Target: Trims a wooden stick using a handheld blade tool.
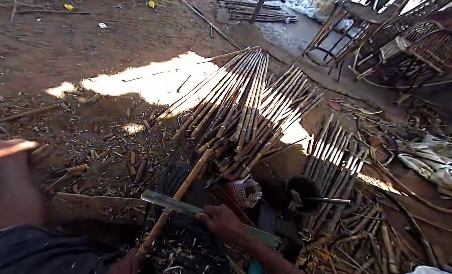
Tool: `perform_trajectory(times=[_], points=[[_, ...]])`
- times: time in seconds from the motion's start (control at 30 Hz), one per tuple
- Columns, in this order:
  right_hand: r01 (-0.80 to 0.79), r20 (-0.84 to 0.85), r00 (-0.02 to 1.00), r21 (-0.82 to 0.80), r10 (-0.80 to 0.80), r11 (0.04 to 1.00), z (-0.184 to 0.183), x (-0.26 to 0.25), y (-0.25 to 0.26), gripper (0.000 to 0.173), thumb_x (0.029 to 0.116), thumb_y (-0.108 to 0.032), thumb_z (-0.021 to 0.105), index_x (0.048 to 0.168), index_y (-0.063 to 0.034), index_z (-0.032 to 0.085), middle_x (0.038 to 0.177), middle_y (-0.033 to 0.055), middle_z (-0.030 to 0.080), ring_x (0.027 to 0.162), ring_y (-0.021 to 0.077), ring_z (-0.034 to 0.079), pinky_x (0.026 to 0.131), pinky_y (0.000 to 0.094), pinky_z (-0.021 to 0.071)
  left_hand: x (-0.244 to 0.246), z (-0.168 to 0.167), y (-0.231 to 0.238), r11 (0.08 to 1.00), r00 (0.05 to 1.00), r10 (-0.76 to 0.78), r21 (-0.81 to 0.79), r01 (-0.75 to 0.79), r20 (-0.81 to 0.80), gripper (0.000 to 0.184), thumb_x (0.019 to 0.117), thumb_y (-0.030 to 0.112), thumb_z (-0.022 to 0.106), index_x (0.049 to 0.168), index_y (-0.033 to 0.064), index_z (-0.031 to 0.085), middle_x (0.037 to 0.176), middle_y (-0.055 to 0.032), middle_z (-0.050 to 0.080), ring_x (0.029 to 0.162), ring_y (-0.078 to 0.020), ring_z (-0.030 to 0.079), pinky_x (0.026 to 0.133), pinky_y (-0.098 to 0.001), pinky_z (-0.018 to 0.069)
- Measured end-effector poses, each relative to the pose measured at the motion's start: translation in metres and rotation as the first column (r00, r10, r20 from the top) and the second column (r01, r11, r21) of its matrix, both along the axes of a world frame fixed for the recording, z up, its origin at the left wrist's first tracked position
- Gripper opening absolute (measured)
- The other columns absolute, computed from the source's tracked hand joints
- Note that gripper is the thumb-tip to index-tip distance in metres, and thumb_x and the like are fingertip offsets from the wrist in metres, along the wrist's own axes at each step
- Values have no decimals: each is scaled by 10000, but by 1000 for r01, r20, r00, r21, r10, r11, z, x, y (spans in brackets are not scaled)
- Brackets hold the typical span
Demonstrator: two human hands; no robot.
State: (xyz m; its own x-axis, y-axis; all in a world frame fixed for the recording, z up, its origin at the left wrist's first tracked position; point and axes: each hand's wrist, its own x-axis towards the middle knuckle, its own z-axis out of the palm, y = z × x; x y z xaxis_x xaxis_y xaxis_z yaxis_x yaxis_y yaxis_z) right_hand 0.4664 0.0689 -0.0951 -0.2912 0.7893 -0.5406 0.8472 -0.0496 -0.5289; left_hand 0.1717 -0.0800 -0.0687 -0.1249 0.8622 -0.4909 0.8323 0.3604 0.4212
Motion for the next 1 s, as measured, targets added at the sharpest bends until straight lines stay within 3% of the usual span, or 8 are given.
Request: perform_trajectory(times=[0.13, 0.23, 0.3, 0.43, 0.73, 0.8, 0.93, 1.0], points=[[409, -77, 912, 103, -403, 907, -16, 26, 34, 570, 1059, -555, 456, 955, -37, 672, 732, 141, 607, 642, 292, 608, 624, 527, 522, 5, 108, 67, 995, 999, 14, -99, -11, 30, 305, 1016, 147, 564, 1038, -148, 639, 973, -311, 659, 847, -378, 639, 714, -474, 499], [111, -39, 993, 22, -110, 994, -4, 12, 19, 550, 1049, -544, 467, 942, -45, 670, 780, 127, 624, 742, 288, 639, 714, 532, 533, 7, 70, 45, 983, 1000, 20, -182, -17, 13, 473, 1084, 357, 492, 1222, -77, 618, 1069, -296, 684, 1001, -450, 687, 851, -590, 528], [-98, 16, 995, -41, 99, 994, 2, 2, 6, 571, 1029, -602, 455, 951, -79, 670, 812, 126, 644, 801, 305, 662, 740, 563, 531, 0, 12, 9, 996, 999, -38, -84, 38, 4, 575, 1080, 504, 395, 1164, -15, 627, 923, -258, 699, 873, -469, 710, 727, -653, 544], [341, -45, 940, 85, -338, 936, -7, 13, 32, 582, 1041, -607, 447, 948, -75, 663, 696, 113, 598, 592, 268, 595, 561, 489, 514, 0, -14, -5, 998, 998, -42, 50, 40, 39, 573, 1046, 539, 466, 1128, 4, 656, 881, -229, 701, 810, -451, 713, 668, -647, 548], [316, -67, 946, -19, -316, 949, 2, 18, 27, 564, 1059, -568, 433, 941, -59, 644, 677, 95, 568, 572, 236, 569, 558, 444, 507, 3, -20, -21, 990, 989, 5, 139, -26, 146, 533, 1059, 468, 489, 1353, 52, 644, 1089, -209, 735, 937, -431, 728, 772, -669, 558], [172, -13, 985, -69, -173, 983, 7, 14, 22, 507, 1053, -544, 468, 878, -99, 637, 685, 49, 562, 619, 194, 573, 621, 418, 495, 1, -19, -23, 983, 988, 15, 178, -43, 157, 512, 1089, 424, 413, 1332, 51, 664, 1079, -220, 728, 951, -434, 721, 789, -654, 555], [411, -152, 898, -40, -412, 911, 2, 31, 31, 587, 1049, -620, 414, 876, -96, 611, 582, 62, 505, 445, 171, 473, 437, 343, 432, 1, -26, -26, 961, 989, 7, 272, -47, 148, 493, 1065, 444, 479, 1160, 33, 735, 993, -193, 723, 869, -384, 724, 729, -590, 580], [351, -127, 926, -61, -356, 934, 4, 21, 22, 560, 1061, -568, 434, 918, -68, 641, 631, 76, 536, 510, 196, 523, 506, 392, 478, -7, -22, -25, 959, 987, -8, 280, -37, 158, 457, 1034, 428, 557, 1147, 24, 741, 991, -200, 721, 872, -385, 720, 740, -586, 579]])
